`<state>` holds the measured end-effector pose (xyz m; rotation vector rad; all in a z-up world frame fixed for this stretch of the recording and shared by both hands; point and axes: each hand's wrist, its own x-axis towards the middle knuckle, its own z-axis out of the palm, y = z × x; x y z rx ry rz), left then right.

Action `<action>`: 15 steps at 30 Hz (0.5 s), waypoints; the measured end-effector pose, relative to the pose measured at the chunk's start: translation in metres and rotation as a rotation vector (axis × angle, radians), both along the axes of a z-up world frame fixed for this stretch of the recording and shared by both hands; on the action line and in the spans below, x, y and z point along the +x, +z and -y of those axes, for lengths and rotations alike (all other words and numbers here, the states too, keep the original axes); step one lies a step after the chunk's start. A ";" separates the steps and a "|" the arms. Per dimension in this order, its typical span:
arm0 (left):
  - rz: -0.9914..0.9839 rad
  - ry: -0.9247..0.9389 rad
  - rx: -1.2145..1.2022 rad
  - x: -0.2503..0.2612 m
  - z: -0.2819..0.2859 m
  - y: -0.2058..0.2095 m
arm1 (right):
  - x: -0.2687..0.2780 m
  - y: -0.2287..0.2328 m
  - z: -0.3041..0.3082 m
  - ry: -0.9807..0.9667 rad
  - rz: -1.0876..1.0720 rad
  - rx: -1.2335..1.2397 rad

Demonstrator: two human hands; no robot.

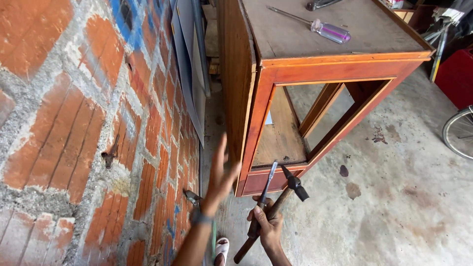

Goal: The person uses a screwdriver to loosen a screw on a wooden cabinet, then uses a hammer to tap the cabinet frame and pry a joint apart. The person continues to hammer and pry along the cabinet edge to separate the frame.

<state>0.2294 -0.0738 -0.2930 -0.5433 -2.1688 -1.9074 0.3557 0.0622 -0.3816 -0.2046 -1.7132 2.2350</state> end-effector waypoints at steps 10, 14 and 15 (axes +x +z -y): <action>-0.648 -0.122 -0.499 -0.218 -0.019 0.141 | -0.003 0.005 -0.022 0.104 0.032 0.085; -0.731 -0.137 -0.669 -0.231 -0.013 0.155 | -0.024 0.013 -0.029 0.066 -0.017 0.127; -0.728 -0.146 -0.666 -0.228 -0.015 0.159 | -0.032 0.021 -0.027 0.058 -0.011 0.125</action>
